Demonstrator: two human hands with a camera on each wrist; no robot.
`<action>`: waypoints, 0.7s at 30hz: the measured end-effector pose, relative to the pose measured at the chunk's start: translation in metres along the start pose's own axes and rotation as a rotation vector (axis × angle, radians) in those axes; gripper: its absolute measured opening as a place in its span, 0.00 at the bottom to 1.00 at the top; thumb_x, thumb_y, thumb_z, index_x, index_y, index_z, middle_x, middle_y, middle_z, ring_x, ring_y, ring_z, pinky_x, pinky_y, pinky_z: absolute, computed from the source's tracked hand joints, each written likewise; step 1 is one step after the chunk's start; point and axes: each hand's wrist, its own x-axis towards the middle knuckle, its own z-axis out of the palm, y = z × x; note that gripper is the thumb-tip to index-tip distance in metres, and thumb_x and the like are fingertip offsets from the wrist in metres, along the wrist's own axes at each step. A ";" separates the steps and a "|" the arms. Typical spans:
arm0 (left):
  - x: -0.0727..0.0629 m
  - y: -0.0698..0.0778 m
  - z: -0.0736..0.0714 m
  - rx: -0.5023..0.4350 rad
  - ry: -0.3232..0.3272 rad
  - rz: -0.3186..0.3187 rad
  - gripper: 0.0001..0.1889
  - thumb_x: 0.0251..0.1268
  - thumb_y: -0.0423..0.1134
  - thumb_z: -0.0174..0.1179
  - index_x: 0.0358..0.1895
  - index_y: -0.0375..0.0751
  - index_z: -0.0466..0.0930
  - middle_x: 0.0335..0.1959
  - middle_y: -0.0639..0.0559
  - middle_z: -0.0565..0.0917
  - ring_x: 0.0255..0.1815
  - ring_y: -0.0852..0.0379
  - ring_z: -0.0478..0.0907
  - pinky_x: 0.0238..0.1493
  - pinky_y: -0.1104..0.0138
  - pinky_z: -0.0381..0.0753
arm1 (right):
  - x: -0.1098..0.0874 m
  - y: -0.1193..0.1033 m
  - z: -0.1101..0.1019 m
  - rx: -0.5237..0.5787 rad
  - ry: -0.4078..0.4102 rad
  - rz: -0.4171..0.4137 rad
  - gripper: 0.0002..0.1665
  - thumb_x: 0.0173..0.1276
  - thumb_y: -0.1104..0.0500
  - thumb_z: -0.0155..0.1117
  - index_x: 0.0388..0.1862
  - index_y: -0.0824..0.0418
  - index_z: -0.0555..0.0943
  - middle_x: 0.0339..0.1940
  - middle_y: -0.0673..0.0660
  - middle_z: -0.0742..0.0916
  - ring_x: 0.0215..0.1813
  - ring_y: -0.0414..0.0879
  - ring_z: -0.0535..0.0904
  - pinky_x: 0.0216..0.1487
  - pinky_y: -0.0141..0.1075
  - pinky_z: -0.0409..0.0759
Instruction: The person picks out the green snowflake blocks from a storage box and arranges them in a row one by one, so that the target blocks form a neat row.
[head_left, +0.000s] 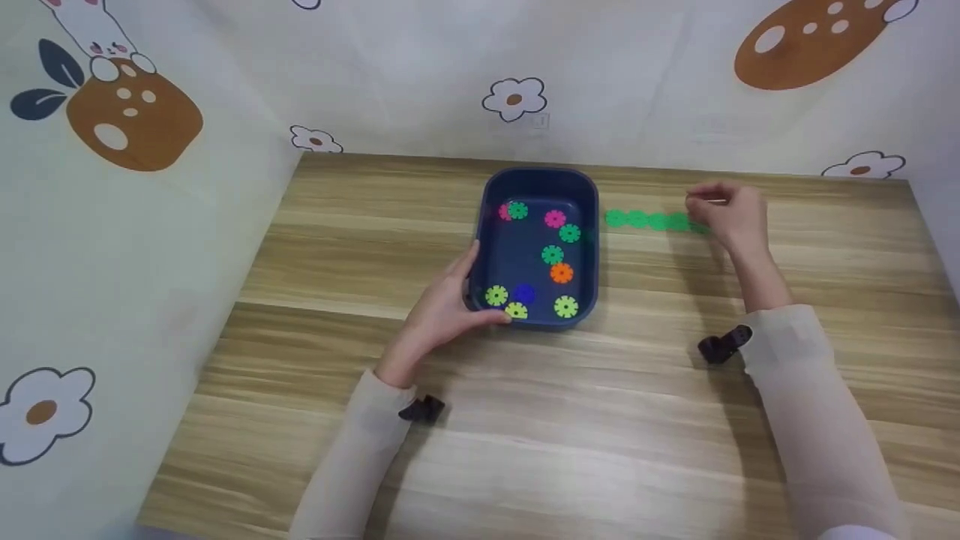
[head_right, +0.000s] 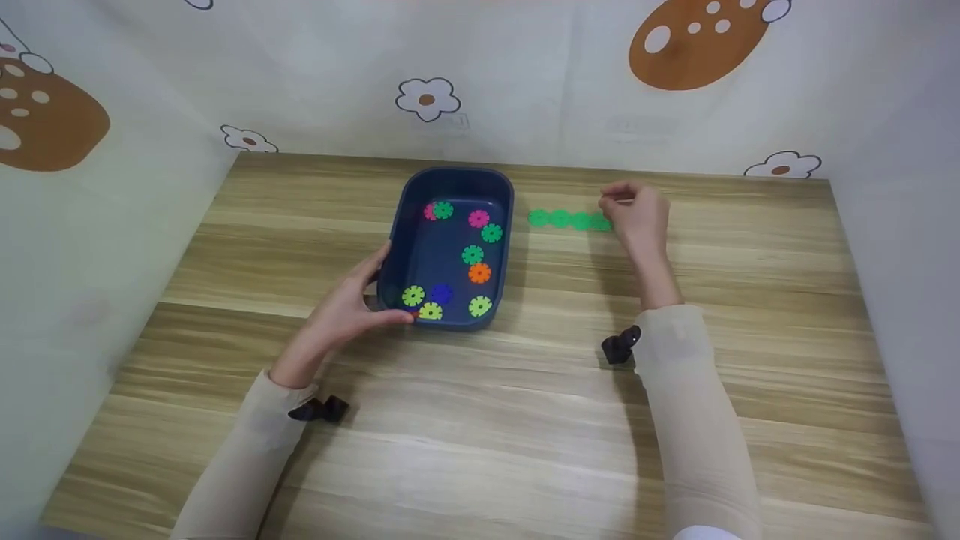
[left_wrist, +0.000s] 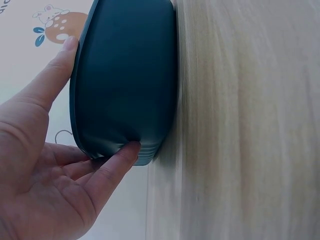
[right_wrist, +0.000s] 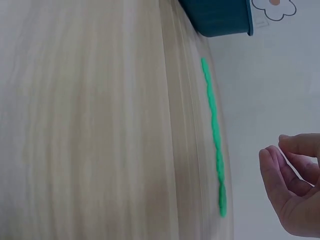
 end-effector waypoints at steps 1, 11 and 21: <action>0.000 0.000 0.000 -0.001 0.000 0.001 0.63 0.41 0.61 0.75 0.78 0.45 0.45 0.76 0.44 0.53 0.74 0.48 0.53 0.71 0.57 0.55 | 0.000 -0.001 0.002 0.012 0.001 -0.005 0.16 0.67 0.65 0.63 0.51 0.74 0.79 0.33 0.45 0.84 0.33 0.32 0.82 0.38 0.26 0.81; 0.000 0.000 0.000 -0.003 -0.003 -0.002 0.62 0.42 0.60 0.75 0.78 0.46 0.45 0.77 0.44 0.52 0.74 0.48 0.53 0.71 0.56 0.55 | 0.000 -0.011 0.020 0.033 -0.007 -0.044 0.13 0.66 0.67 0.63 0.48 0.72 0.81 0.33 0.47 0.84 0.34 0.34 0.82 0.37 0.25 0.81; -0.001 0.001 -0.001 0.013 0.003 0.006 0.62 0.42 0.60 0.75 0.78 0.45 0.45 0.76 0.42 0.53 0.74 0.48 0.52 0.71 0.57 0.56 | -0.003 -0.022 0.040 0.110 -0.031 -0.065 0.13 0.64 0.69 0.64 0.47 0.73 0.80 0.34 0.50 0.86 0.36 0.37 0.83 0.38 0.26 0.81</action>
